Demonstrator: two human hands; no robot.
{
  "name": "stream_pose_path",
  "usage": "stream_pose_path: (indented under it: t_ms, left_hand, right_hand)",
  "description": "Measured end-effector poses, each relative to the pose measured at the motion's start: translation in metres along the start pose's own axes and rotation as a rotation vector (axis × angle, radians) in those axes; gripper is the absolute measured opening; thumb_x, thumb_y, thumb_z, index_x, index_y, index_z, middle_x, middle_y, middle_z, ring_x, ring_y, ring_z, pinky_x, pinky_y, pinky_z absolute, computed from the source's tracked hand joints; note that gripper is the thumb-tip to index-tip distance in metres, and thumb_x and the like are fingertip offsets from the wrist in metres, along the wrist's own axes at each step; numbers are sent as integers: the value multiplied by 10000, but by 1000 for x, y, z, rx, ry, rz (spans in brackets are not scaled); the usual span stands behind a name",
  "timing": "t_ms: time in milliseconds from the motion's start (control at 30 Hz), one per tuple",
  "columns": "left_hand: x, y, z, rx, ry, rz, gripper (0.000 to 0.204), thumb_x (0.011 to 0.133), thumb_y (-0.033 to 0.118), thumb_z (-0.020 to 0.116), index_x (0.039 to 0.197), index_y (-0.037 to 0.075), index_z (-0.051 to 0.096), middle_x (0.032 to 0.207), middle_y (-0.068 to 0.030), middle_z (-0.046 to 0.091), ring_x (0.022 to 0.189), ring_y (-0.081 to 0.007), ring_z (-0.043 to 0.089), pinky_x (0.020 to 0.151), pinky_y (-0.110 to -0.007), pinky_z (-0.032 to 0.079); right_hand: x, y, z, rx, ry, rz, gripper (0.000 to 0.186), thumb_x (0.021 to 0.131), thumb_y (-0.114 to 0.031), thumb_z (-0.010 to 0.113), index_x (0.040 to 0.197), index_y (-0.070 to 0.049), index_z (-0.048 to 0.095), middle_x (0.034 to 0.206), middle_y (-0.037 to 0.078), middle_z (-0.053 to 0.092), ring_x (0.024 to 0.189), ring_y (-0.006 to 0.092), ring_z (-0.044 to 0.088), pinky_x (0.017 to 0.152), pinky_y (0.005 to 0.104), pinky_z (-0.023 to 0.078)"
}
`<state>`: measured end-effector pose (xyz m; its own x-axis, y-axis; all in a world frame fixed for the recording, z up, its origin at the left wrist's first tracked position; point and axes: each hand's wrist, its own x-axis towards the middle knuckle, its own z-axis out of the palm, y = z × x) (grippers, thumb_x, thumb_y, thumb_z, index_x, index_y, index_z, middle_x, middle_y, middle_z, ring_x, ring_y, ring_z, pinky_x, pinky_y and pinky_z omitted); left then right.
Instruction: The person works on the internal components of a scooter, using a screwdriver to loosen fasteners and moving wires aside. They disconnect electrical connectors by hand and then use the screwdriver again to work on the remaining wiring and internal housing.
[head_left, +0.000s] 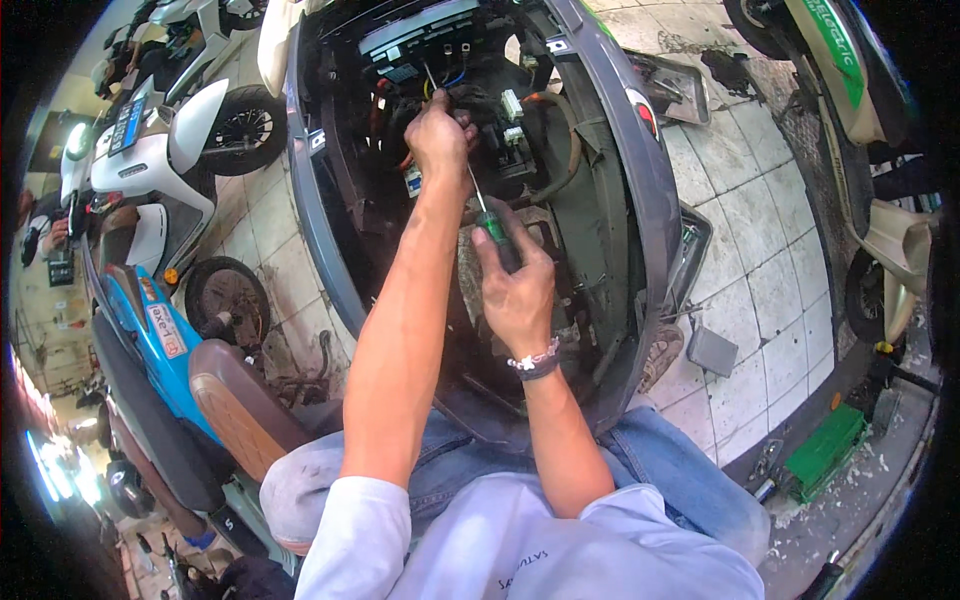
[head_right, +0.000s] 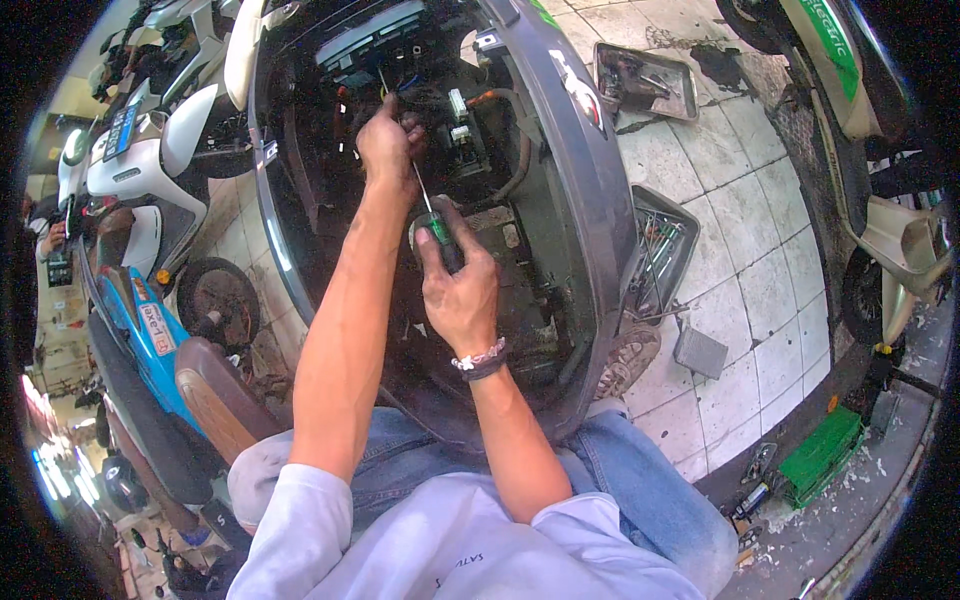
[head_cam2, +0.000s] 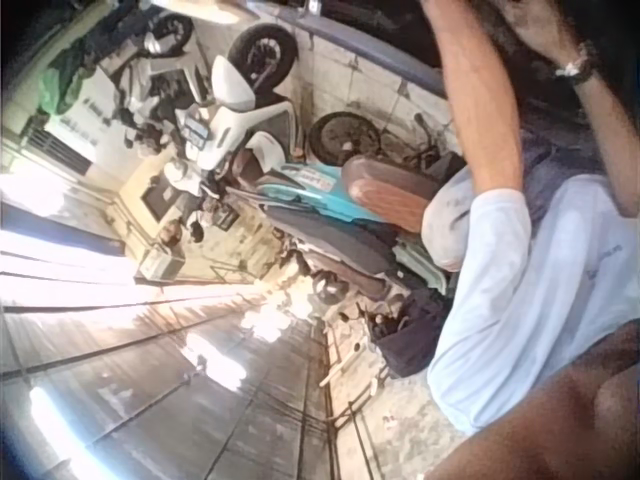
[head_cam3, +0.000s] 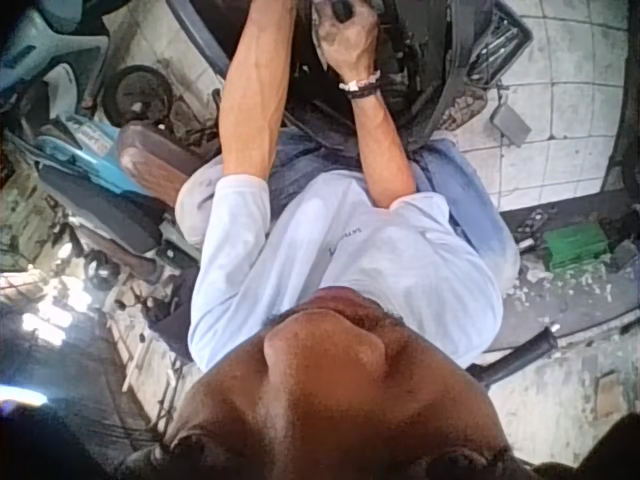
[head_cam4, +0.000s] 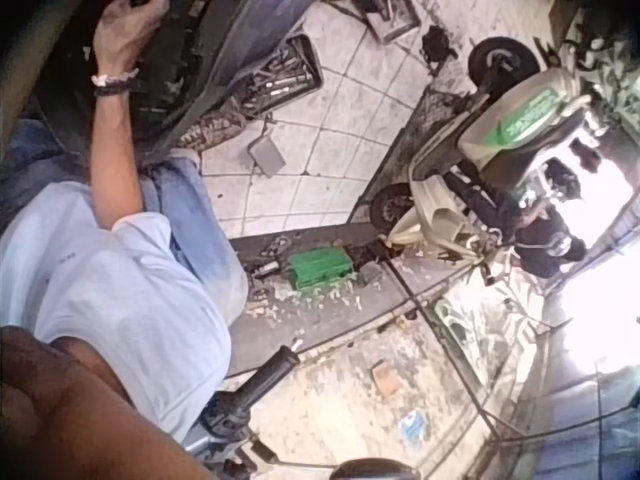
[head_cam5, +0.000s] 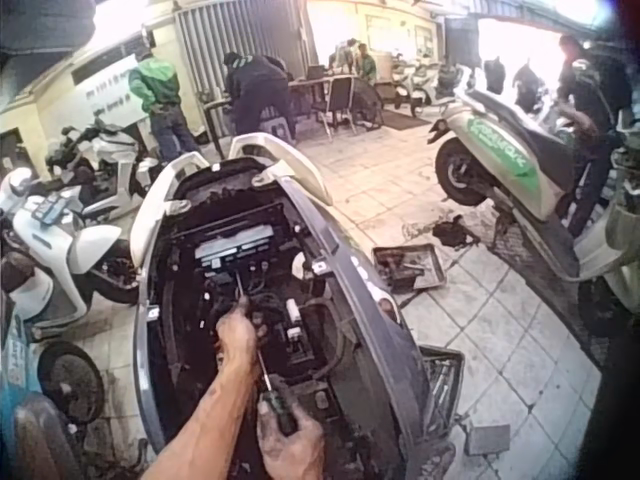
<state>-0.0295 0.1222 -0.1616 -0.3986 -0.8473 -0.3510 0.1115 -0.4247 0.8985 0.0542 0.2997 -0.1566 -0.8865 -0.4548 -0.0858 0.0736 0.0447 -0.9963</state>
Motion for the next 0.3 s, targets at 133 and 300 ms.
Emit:
stream_pose_path:
  t_ms: [133,300]
  left_hand:
    - [1,-1,-1,-50,-43,9,235,1046,273,570,1041,39,599,741,-80,568,504,-157,497,459,-296,388]
    - [1,0,-2,-27,-31,20,247,1049,276,573,1046,29,588,738,-91,573,502,-174,502,454,-299,383]
  right_hand:
    - [0,6,2,21,8,-26,476,993,-265,686,1381,3,619,1308,245,679,1252,327,655,1024,366,493]
    - [-1,-2,1,3,-1,-11,474,992,-271,693,1405,-50,619,1311,252,676,1263,316,649,1045,357,481]
